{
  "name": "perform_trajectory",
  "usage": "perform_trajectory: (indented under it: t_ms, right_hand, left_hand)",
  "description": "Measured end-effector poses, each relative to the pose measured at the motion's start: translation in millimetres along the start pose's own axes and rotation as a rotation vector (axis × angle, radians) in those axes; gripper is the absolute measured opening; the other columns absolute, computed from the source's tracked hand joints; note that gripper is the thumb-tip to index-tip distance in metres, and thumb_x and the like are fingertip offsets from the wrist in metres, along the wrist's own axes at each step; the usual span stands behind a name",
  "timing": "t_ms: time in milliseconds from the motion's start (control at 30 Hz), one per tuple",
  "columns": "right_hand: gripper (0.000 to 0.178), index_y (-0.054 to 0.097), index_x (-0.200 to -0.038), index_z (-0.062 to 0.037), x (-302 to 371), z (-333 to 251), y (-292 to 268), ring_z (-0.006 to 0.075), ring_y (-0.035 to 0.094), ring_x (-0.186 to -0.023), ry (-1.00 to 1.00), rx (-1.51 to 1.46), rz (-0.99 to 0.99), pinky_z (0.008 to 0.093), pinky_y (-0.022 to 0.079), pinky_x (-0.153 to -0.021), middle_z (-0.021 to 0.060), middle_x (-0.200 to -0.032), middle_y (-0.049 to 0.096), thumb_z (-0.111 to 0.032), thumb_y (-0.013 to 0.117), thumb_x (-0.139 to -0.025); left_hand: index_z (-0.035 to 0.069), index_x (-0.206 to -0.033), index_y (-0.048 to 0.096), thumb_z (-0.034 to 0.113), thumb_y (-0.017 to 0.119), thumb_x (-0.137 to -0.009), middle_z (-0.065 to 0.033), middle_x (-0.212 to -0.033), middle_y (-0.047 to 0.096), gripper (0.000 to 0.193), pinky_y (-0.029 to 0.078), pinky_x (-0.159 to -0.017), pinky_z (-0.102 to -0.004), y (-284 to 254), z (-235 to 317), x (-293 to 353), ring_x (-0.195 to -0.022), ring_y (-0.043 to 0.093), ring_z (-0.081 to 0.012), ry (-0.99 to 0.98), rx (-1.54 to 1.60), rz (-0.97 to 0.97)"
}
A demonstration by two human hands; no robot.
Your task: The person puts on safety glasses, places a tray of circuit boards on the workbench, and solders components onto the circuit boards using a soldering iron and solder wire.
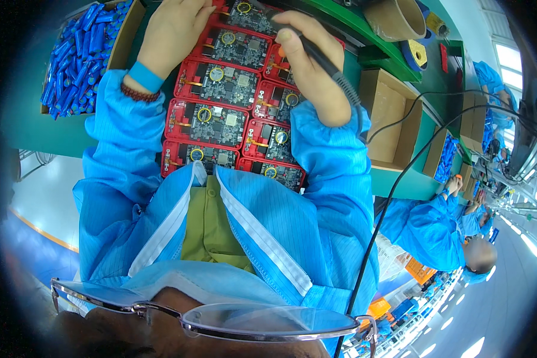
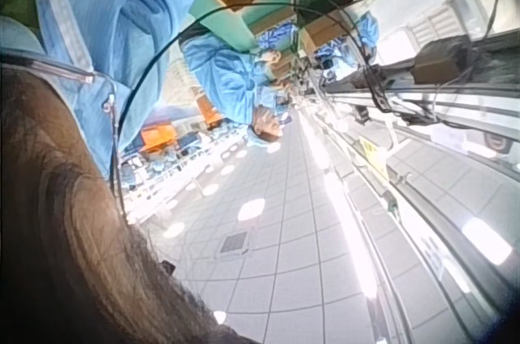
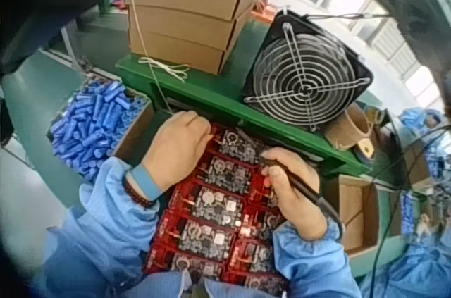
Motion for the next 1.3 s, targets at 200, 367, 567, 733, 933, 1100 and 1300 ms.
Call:
perform_trajectory:
  t_ms: [200,367,567,733,933,1100,1300]
  right_hand:
    - [0.023,0.064,-0.111,-0.0046,34.2,-10.0,-3.1,0.0137,0.064,-0.085,0.1,-0.066,0.05,0.0265,0.051,-0.075,0.0087,-0.097,0.067,-0.01,0.066,-0.089]
    - [0.037,0.057,-0.121,-0.0081,51.7,-18.8,16.3,0.0118,0.061,-0.091,0.181,-0.292,0.006,0.0248,0.05,-0.078,0.0065,-0.099,0.064,-0.002,0.067,-0.085]
    - [0.032,0.057,-0.118,-0.0095,62.0,-23.4,22.3,0.0075,0.055,-0.089,0.234,-0.486,-0.012,0.0226,0.047,-0.075,0.0015,-0.104,0.058,-0.004,0.064,-0.088]
    - [0.03,0.059,-0.116,-0.0095,63.3,-28.3,4.4,0.0086,0.056,-0.083,0.061,-0.209,0.015,0.0231,0.047,-0.07,0.0022,-0.096,0.059,-0.004,0.064,-0.088]
    - [0.025,0.062,-0.112,-0.0077,64.0,-23.1,-38.7,0.0117,0.06,-0.084,-0.08,0.094,0.158,0.0248,0.049,-0.072,0.0051,-0.094,0.064,-0.009,0.067,-0.087]
    - [0.018,0.063,-0.107,-0.0032,66.0,5.9,-79.6,0.0101,0.058,-0.08,-0.023,0.049,0.331,0.024,0.048,-0.071,0.0043,-0.091,0.064,-0.01,0.061,-0.091]
    - [0.017,0.063,-0.105,-0.0033,66.2,19.7,-83.5,0.008,0.054,-0.075,0.009,0.043,0.345,0.0226,0.045,-0.066,0.0031,-0.092,0.062,-0.011,0.063,-0.091]
  left_hand:
    - [0.002,-0.093,0.059,0.004,0.064,-0.083,-0.0136,-0.087,0.057,0.011,0.047,-0.072,-0.0403,-10.5,39.9,27.4,-0.082,0.056,-0.034,0.003,0.229,-0.071]
    - [0.002,-0.093,0.057,0.003,0.059,-0.085,-0.0154,-0.09,0.058,0.008,0.049,-0.073,-0.0434,-13.4,95.3,39.3,-0.084,0.058,-0.0362,0.081,0.471,-0.199]
    - [0.001,-0.094,0.056,-0.003,0.063,-0.079,-0.015,-0.087,0.057,0.017,0.048,-0.068,-0.0383,-19.0,102.9,43.6,-0.081,0.059,-0.0337,0.11,0.465,-0.115]
    - [0.004,-0.091,0.058,0.004,0.063,-0.081,-0.0102,-0.085,0.057,0.011,0.048,-0.073,-0.0395,-20.9,111.3,40.8,-0.083,0.057,-0.0304,0.235,0.259,-0.153]
    - [0.004,-0.091,0.063,0.005,0.066,-0.079,-0.0077,-0.083,0.058,0.013,0.045,-0.072,-0.0396,-19.8,94.9,28.7,-0.079,0.056,-0.0287,0.343,-0.05,-0.115]
    - [0.004,-0.092,0.062,0.007,0.063,-0.085,-0.0114,-0.081,0.059,0.008,0.046,-0.07,-0.04,14.8,69.5,14.1,-0.078,0.057,-0.0322,0.262,-0.008,-0.085]
    - [0.002,-0.091,0.059,0.012,0.058,-0.089,-0.0143,-0.079,0.06,0.01,0.048,-0.068,-0.0403,59.5,45.6,3.7,-0.077,0.058,-0.0352,0.042,0.221,-0.223]
Point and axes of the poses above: each hand's wrist, its own x-axis away from the middle knuckle, its own y-axis out of the palm, z = x × y, the point moved 9 cm from there along -x, towards the middle knuckle
